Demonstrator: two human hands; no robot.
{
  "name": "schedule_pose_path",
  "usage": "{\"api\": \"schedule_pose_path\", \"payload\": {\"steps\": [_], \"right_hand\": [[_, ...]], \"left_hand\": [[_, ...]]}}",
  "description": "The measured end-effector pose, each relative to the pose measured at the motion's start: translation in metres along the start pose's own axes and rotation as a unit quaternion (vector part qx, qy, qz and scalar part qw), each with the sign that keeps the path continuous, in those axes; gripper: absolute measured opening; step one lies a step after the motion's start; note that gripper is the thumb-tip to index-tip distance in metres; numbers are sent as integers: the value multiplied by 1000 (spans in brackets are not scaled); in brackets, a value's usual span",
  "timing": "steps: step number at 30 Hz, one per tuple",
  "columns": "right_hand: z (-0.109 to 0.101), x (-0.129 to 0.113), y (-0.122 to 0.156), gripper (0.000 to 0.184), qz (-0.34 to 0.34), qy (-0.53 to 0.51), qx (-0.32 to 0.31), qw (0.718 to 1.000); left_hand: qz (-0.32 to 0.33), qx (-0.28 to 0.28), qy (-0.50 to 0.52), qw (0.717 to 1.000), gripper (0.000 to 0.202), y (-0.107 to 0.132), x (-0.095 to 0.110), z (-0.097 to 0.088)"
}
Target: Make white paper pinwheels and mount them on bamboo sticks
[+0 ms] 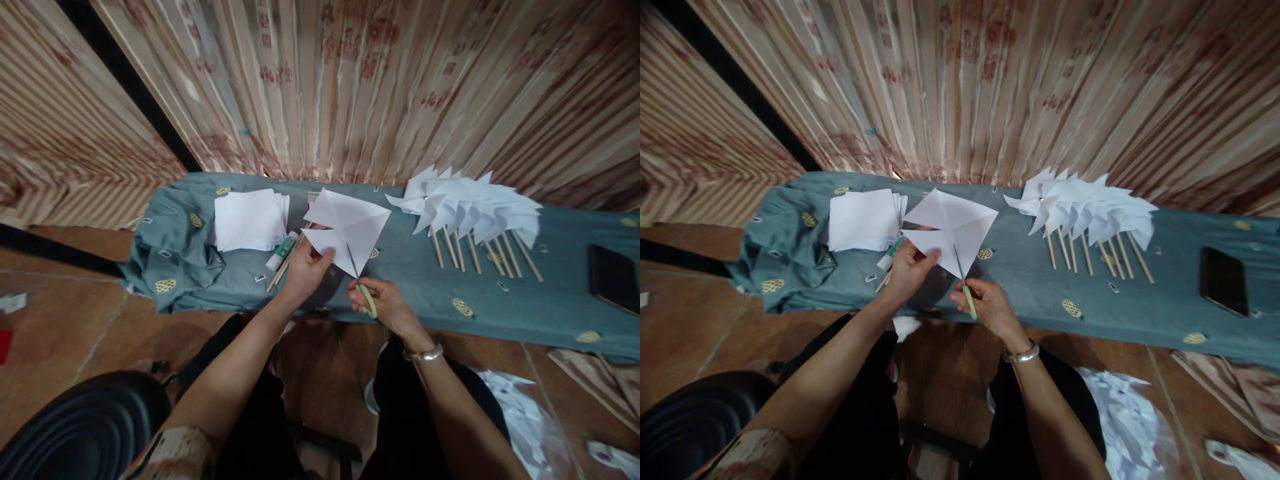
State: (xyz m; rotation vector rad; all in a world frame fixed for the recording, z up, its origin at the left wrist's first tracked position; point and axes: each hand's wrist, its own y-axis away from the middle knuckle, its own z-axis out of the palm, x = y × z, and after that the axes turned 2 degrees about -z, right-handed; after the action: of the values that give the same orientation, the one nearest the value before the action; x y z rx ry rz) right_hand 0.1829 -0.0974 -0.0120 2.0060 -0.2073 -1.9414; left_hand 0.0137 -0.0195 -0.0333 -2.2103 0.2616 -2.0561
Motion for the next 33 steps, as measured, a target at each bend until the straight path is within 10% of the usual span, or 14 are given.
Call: {"api": "schedule_pose_path", "payload": {"steps": [33], "right_hand": [[1, -1, -1, 45, 16, -14, 21, 1000]], "left_hand": [[-35, -32, 65, 997, 37, 4, 13, 3]]}}
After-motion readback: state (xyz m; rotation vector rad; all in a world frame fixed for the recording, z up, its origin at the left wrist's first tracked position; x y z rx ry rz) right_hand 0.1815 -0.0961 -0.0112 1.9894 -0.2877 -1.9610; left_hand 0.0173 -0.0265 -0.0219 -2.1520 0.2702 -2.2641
